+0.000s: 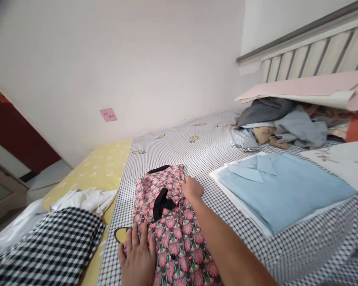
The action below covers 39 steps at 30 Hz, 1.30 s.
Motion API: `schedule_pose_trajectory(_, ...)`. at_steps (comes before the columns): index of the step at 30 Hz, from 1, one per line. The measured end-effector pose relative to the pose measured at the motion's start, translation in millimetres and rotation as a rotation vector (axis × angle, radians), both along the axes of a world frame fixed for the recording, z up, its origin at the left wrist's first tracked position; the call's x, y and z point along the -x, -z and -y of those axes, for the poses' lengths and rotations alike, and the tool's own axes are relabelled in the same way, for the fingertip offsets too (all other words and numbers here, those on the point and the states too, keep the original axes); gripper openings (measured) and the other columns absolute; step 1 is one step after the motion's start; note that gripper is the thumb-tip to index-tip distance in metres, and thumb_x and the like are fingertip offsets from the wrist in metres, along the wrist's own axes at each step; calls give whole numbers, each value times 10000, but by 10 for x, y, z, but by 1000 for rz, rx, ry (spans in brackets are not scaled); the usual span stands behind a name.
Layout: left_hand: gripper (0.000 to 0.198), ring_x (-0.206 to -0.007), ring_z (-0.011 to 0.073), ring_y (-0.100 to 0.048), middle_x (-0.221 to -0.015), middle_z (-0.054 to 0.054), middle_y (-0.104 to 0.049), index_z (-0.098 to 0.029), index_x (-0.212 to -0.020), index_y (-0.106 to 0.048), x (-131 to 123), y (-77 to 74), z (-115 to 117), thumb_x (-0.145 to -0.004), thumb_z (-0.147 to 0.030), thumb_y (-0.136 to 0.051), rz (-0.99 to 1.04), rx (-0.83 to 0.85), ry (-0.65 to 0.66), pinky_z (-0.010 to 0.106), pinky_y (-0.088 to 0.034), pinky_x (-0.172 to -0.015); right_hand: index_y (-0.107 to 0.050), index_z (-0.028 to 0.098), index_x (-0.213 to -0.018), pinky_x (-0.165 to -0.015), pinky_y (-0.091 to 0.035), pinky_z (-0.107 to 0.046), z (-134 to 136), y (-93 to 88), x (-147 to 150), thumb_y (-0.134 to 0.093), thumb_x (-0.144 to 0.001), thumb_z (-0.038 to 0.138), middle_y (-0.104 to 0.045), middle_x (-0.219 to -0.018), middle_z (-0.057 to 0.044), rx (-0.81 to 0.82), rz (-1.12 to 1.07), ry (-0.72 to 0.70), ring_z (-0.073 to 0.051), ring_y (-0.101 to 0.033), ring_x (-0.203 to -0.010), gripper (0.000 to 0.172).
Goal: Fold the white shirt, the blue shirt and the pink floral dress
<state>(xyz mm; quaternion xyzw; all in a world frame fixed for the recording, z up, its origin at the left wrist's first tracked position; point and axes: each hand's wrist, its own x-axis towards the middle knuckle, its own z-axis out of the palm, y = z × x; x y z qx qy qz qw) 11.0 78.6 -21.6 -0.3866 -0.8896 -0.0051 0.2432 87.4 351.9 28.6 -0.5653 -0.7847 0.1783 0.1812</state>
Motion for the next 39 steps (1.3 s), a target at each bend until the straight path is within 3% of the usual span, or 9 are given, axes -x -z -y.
schedule_pose_trajectory(6, 542, -1462, 343, -479, -1614, 140, -489, -251, -1476, -579, 4, -2, 3, -993, -381, -369, 7, 4, -10, 599, -343, -1182, -751, 272, -1074, -860, -496, -403, -30, 8, 14, -424, -1009, 396, -772, -1094, -100, 8, 4, -28, -269, -717, -1034, 355)
schedule_pose_trajectory(17, 517, -1422, 349, -524, -1586, 139, -528, -252, -1470, -583, 31, 61, 16, -1007, -351, -376, -35, -58, 5, 611, -379, -1155, -759, 263, -1015, -751, -450, -307, -260, 33, -173, -402, -1015, 321, -733, -1119, -75, 14, -25, -6, -225, -680, -994, 361)
schedule_pose_trajectory(20, 509, -1416, 354, -531, -1579, 154, -535, -240, -1480, -568, 15, 33, 23, -1014, -326, -382, -65, -61, 24, 612, -386, -1148, -723, 232, -1122, -742, -469, -318, -279, -1, -164, -463, -986, 293, -697, -1156, -107, 17, -35, 50, -229, -684, -940, 300)
schedule_pose_trajectory(24, 505, -1414, 360, -534, -1570, 166, -542, -237, -1480, -569, -3, 20, 23, -1015, -325, -392, -65, -61, 34, 614, -391, -1143, -565, 192, -1417, -812, -514, -365, -215, -200, -106, -457, -962, 221, -587, -1377, -190, -25, -74, 135, -264, -675, -1059, 469)
schedule_pose_trajectory(26, 503, -1411, 358, -536, -1572, 164, -540, -241, -1470, -580, 3, 40, 19, -1013, -329, -390, -68, -76, 35, 620, -388, -1145, -506, 209, -1493, -970, -492, -401, -97, -274, -55, -457, -972, 229, -502, -1508, -182, -176, -122, 52, -281, -588, -1264, 524)
schedule_pose_trajectory(30, 504, -1385, 358, -560, -1546, 163, -567, -243, -1444, -609, 18, 75, 12, -1004, -329, -379, -81, -98, 49, 631, -396, -1130, -490, 273, -1546, -1220, -281, -519, 132, -110, 16, -412, -1035, 359, -456, -1612, -112, -526, -108, -429, -302, -372, -1492, 523)
schedule_pose_trajectory(32, 507, -1385, 361, -560, -1545, 161, -570, -243, -1442, -611, 13, 68, 9, -1000, -327, -378, -69, -101, 52, 630, -401, -1127, -463, 344, -1570, -1242, -201, -597, 140, 82, 27, -369, -1051, 452, -457, -1633, -65, -444, 33, -534, -319, -312, -1534, 538)
schedule_pose_trajectory(35, 508, -1393, 361, -553, -1557, 152, -557, -255, -1449, -603, -14, 41, 3, -997, -324, -380, -28, -122, 47, 638, -395, -1135, -389, 373, -1611, -1223, -165, -675, 27, 291, 54, -280, -1055, 560, -330, -1713, -39, -207, 207, -394, -344, -213, -1581, 597)
schedule_pose_trajectory(39, 500, -1420, 358, -528, -1569, 124, -549, -277, -1446, -605, -67, 6, -12, -991, -396, -435, 81, -179, 27, 638, -381, -1163, -298, 364, -1649, -1238, -110, -666, -149, 241, 130, -238, -1050, 589, -167, -1766, -22, -54, 271, -247, -338, -131, -1606, 643)
